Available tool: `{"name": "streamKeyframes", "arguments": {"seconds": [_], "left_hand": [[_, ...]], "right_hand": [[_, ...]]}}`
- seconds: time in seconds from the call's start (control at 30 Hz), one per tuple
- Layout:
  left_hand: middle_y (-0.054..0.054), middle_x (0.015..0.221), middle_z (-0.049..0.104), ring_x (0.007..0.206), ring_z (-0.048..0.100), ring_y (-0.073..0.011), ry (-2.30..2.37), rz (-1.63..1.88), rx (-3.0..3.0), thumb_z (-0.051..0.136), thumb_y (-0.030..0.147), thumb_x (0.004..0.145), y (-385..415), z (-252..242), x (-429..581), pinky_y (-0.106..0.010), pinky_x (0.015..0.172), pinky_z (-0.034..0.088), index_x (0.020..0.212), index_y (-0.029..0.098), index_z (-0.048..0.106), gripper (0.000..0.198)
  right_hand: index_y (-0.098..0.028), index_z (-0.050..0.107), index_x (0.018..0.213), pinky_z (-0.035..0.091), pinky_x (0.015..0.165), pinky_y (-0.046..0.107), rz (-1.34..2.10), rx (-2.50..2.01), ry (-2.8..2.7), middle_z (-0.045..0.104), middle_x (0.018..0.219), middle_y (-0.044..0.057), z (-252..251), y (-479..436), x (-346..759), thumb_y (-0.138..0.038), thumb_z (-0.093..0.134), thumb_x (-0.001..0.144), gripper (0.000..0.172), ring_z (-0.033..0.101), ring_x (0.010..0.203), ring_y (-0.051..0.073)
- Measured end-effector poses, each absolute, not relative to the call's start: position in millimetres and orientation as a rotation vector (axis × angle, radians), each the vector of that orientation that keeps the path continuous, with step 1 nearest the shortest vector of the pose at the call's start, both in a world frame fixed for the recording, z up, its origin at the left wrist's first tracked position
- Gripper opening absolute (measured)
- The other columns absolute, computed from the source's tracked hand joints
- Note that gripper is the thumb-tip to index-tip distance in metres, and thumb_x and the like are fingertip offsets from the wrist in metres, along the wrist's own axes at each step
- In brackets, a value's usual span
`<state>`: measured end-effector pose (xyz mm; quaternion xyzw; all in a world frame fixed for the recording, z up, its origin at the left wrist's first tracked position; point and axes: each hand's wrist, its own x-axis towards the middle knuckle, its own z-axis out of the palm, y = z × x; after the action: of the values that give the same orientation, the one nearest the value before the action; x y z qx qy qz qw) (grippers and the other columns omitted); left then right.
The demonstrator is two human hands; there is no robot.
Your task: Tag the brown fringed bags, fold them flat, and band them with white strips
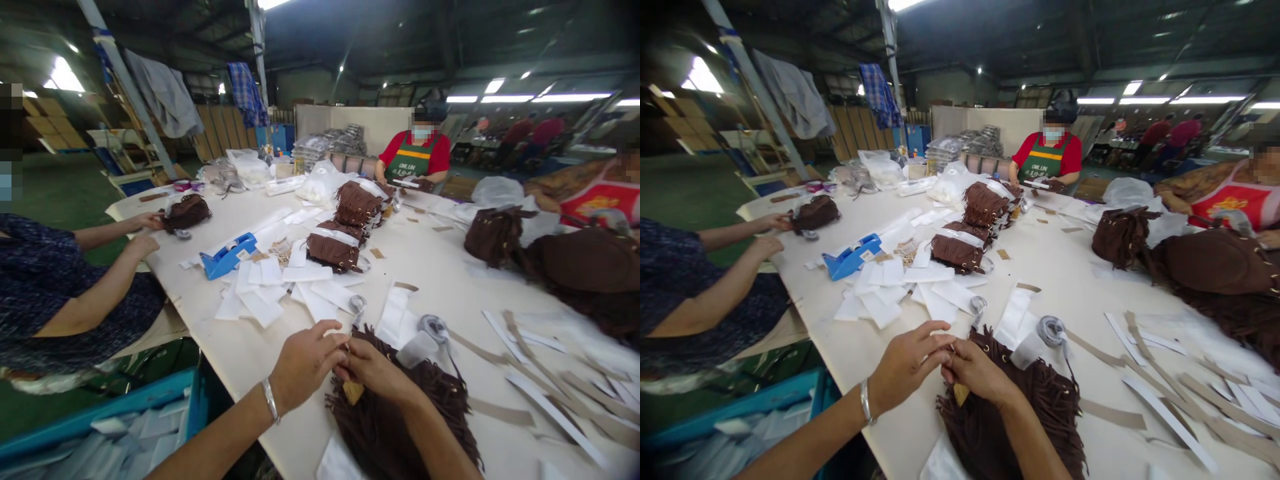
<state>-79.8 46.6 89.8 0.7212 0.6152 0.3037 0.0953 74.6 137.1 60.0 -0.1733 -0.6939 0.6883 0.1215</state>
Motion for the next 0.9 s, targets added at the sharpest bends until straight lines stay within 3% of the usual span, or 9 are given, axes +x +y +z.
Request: {"name": "streamKeyframes", "arguments": {"seconds": [0.13, 0.3, 0.43, 0.57, 0.67, 0.73, 0.83, 0.9], "left_hand": [[-0.006, 0.118, 0.063, 0.083, 0.064, -0.0176, 2.007, 0.792, 2.375, 0.047, 0.029, 0.095, 36, 80, -73, -0.030, 0.073, 0.050, 0.111, 0.024, 0.062, 0.022], [-0.006, 0.108, 0.065, 0.074, 0.061, -0.0154, 1.965, 0.770, 2.396, 0.043, 0.024, 0.095, 30, 81, -67, -0.027, 0.066, 0.046, 0.097, 0.020, 0.061, 0.018], [-0.002, 0.097, 0.062, 0.072, 0.058, -0.0121, 1.775, 1.076, 2.000, 0.049, 0.020, 0.090, 33, 95, -66, -0.024, 0.067, 0.043, 0.084, 0.020, 0.058, 0.012], [0.004, 0.069, 0.052, 0.054, 0.046, -0.0088, 1.514, 1.291, 1.445, 0.052, 0.026, 0.088, 39, 102, -69, -0.022, 0.052, 0.036, 0.078, 0.020, 0.057, 0.012], [0.006, 0.062, 0.046, 0.050, 0.042, -0.0086, 1.410, 1.284, 1.328, 0.052, 0.028, 0.087, 42, 105, -69, -0.022, 0.049, 0.033, 0.078, 0.019, 0.057, 0.013], [0.004, 0.069, 0.051, 0.055, 0.045, -0.0089, 1.396, 1.280, 1.368, 0.053, 0.026, 0.085, 44, 109, -66, -0.022, 0.052, 0.035, 0.076, 0.019, 0.058, 0.012], [0.001, 0.076, 0.055, 0.064, 0.049, -0.0110, 1.429, 1.271, 1.478, 0.055, 0.021, 0.081, 46, 115, -60, -0.023, 0.059, 0.037, 0.071, 0.019, 0.059, 0.011], [0.000, 0.075, 0.056, 0.067, 0.050, -0.0126, 1.462, 1.253, 1.536, 0.056, 0.019, 0.080, 48, 119, -57, -0.024, 0.062, 0.038, 0.070, 0.019, 0.061, 0.011]], "right_hand": [[-0.019, 0.050, 0.078, 0.034, 0.056, 0.024, 1.920, -0.530, -2.117, 0.048, 0.065, -0.003, 70, 130, 79, -0.056, 0.048, 0.090, 0.040, 0.041, 0.058, 0.010], [-0.019, 0.049, 0.078, 0.036, 0.056, 0.023, 1.819, -0.518, -2.176, 0.047, 0.065, -0.003, 79, 125, 78, -0.039, 0.047, 0.093, 0.026, 0.042, 0.058, 0.010], [-0.019, 0.050, 0.078, 0.037, 0.056, 0.023, 1.678, -0.611, -2.261, 0.051, 0.064, -0.003, 88, 118, 85, -0.028, 0.044, 0.092, 0.017, 0.045, 0.057, 0.010], [-0.020, 0.052, 0.089, 0.038, 0.058, 0.024, 1.364, -0.878, -2.204, 0.057, 0.072, -0.002, 98, 107, 99, -0.029, 0.055, 0.087, 0.009, 0.050, 0.064, 0.013], [-0.022, 0.052, 0.106, 0.043, 0.063, 0.026, 1.162, -1.028, -2.127, 0.062, 0.086, 0.000, 100, 100, 107, -0.029, 0.061, 0.082, 0.027, 0.054, 0.067, 0.014], [-0.024, 0.049, 0.122, 0.048, 0.069, 0.031, 1.037, -1.034, -2.149, 0.061, 0.112, 0.006, 97, 96, 112, -0.028, 0.062, 0.081, 0.043, 0.057, 0.070, 0.015], [-0.030, 0.047, 0.133, 0.049, 0.087, 0.042, 0.757, -1.033, -2.235, 0.031, 0.151, 0.011, 89, 92, 122, -0.025, 0.065, 0.077, 0.058, 0.060, 0.103, 0.027], [-0.030, 0.052, 0.131, 0.038, 0.102, 0.053, 0.572, -1.065, -2.235, 0.021, 0.157, 0.009, 87, 90, 129, -0.025, 0.068, 0.075, 0.059, 0.040, 0.131, 0.037]]}}
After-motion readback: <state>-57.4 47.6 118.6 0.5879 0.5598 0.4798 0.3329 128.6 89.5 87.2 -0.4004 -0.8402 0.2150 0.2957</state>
